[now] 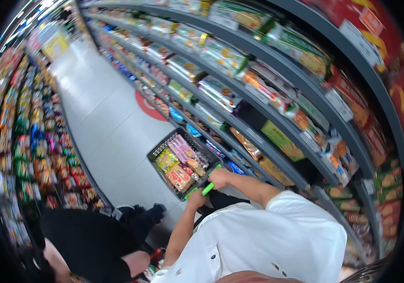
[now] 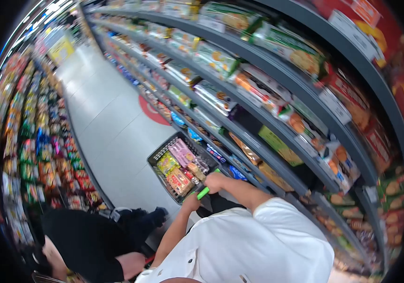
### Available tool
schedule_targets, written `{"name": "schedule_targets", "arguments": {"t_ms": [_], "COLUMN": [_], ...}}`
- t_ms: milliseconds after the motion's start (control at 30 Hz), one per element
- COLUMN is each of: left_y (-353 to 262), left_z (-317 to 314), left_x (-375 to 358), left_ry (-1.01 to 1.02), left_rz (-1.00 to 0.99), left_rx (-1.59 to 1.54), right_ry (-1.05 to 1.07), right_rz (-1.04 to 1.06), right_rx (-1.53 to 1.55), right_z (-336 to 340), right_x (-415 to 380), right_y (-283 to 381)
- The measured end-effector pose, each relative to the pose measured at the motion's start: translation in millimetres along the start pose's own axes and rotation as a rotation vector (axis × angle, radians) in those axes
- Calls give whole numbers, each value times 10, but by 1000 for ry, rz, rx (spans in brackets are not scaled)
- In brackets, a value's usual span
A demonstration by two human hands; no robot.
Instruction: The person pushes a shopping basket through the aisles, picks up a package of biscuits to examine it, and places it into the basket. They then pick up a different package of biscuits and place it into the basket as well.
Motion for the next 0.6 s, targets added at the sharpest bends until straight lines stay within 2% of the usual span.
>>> {"name": "schedule_targets", "arguments": {"t_ms": [100,267,367,533,600], "left_y": [93,86,283,276,558], "left_z": [172,513,646,1126,1207], "left_x": [53,196,372,587,778], "left_ry": [-86,-40,-54,-119,-90], "left_rz": [-25,16,11,24,87], "left_rx": [-42,10,40,62,106], "right_ry": [-62,-143,-102,-125,-148], "right_rz": [-17,19,17,25,40], "right_rx": [33,62,44,69,70], "right_z": [94,325,428,638,853], "right_x": [144,363,555,899,1088], "right_y": [-40,-121,-185,-365,-363]}}
Point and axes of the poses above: each hand's wrist, its own x-axis towards the middle knuckle, its own z-axis out of the back of the hand, y = z × x, the point moved 9 cm from there along x, towards the middle knuckle, and after that the axes turned 7 degrees about -x, right-handed, at the moved point
